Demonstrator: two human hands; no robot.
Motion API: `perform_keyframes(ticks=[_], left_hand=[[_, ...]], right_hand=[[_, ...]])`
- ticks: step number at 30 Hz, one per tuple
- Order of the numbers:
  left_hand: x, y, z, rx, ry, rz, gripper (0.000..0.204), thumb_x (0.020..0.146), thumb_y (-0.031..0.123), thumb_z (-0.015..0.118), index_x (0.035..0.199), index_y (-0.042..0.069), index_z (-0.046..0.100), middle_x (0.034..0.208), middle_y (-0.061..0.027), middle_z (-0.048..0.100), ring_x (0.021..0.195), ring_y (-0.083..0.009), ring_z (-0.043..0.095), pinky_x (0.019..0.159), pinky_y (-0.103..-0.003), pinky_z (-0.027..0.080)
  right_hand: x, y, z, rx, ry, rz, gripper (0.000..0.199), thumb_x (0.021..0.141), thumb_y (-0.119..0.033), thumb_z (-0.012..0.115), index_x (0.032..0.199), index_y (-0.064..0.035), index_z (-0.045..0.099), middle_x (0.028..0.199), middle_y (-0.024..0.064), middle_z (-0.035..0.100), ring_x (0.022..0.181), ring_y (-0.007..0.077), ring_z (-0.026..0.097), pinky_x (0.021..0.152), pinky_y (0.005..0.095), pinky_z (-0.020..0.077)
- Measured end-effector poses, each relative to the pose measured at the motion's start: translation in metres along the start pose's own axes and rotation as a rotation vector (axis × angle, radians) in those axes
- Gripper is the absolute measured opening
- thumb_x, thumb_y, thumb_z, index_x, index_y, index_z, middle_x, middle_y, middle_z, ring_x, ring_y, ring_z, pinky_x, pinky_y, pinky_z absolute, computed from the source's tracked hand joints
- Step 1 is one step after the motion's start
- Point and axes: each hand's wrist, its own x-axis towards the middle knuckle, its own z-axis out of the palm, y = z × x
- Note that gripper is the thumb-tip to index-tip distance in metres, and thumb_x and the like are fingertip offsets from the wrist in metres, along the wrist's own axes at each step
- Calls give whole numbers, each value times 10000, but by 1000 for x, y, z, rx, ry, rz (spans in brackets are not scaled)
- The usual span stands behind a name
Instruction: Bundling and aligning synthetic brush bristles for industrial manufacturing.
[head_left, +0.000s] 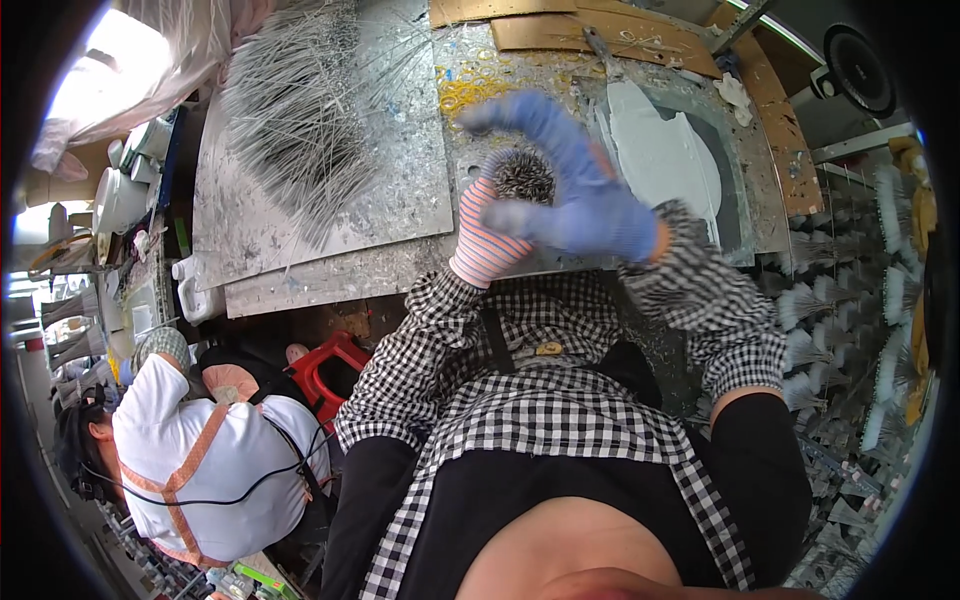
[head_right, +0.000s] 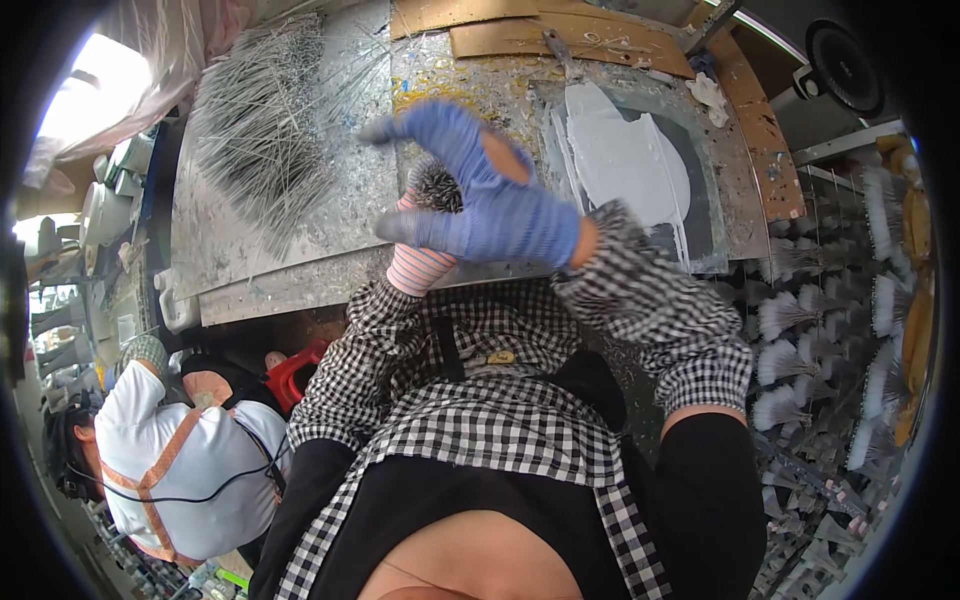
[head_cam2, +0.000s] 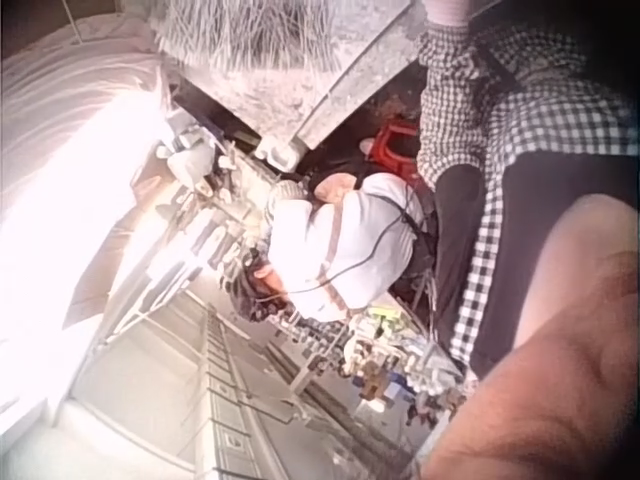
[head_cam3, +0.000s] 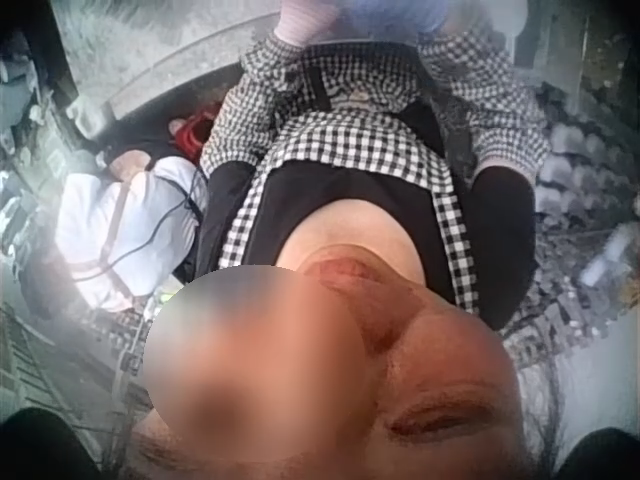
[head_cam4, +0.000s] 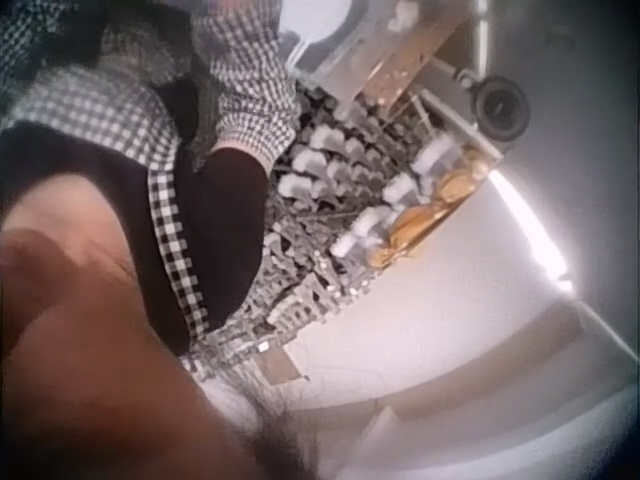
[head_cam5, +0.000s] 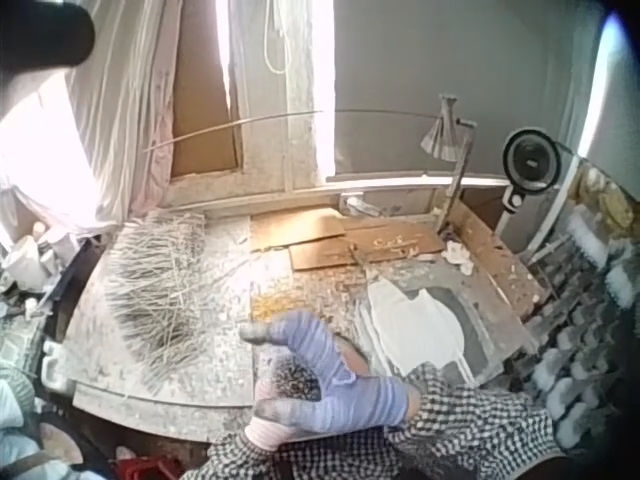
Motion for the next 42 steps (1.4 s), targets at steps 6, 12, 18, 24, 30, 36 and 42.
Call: perform_keyframes(ticks=[6, 12, 18, 24, 30, 36, 42], left_hand=[[-3, 7, 22, 1358, 46, 450, 632, 772, 83, 809, 1316, 50, 489, 986, -82, 726, 904, -198, 720, 840, -324, 579], [-14, 21, 20, 1442, 5, 459, 637, 797, 68, 794, 1348, 41, 476, 1044, -88, 710, 954, -195, 704, 863, -328, 569], [-14, 28, 18, 1531, -49, 491, 643, 821, 53, 778, 1380, 33, 462, 1102, -94, 695, 1004, -193, 688, 886, -332, 559], [-27, 33, 18, 1609, -62, 526, 648, 845, 38, 763, 1412, 24, 449, 1160, -99, 679, 1054, -190, 672, 910, -336, 550], [-15, 5, -35, 1459, 86, -45, 889, 762, 247, 876, 1443, -32, 377, 1356, -212, 579, 1232, -277, 603, 1018, -389, 499], [-28, 29, -81, 2047, -452, 246, 1047, 653, 432, 886, 1453, -23, 388, 1387, -213, 566, 1305, -373, 541, 1170, -462, 342], [-30, 25, -63, 2342, -582, 466, 720, 823, 367, 696, 1433, 51, 479, 1422, -135, 564, 1443, -279, 408, 1228, -522, 214]], right_hand=[[50, -60, -26, -519, -388, -71, 570, 902, -309, 701, 1402, -96, 530, 1306, 143, 598, 1225, 254, 580, 1082, 428, 454], [23, -15, 11, -585, -584, -377, 549, 915, -567, 593, 1328, -209, 638, 1404, 116, 586, 1320, 287, 524, 1146, 441, 361], [19, 8, 13, -292, -691, 315, 798, 858, -640, 652, 1457, -133, 511, 1409, 141, 581, 1325, 332, 529, 1114, 453, 425], [-25, 14, -7, -51, -127, 66, 1250, 533, -351, 996, 1549, -59, 330, 1444, 136, 514, 1310, 307, 512, 1123, 413, 396], [-123, 91, 63, -414, -352, 413, 801, 714, -388, 813, 1379, -40, 533, 1267, 172, 619, 1147, 347, 599, 1058, 464, 434], [-142, 93, 61, -634, -281, 107, 735, 777, -481, 724, 1366, -77, 552, 1304, 167, 607, 1207, 370, 568, 1073, 462, 422], [-141, 80, 51, -453, -325, 332, 896, 723, -470, 794, 1436, -25, 486, 1399, 187, 570, 1307, 349, 517, 1137, 451, 369]])
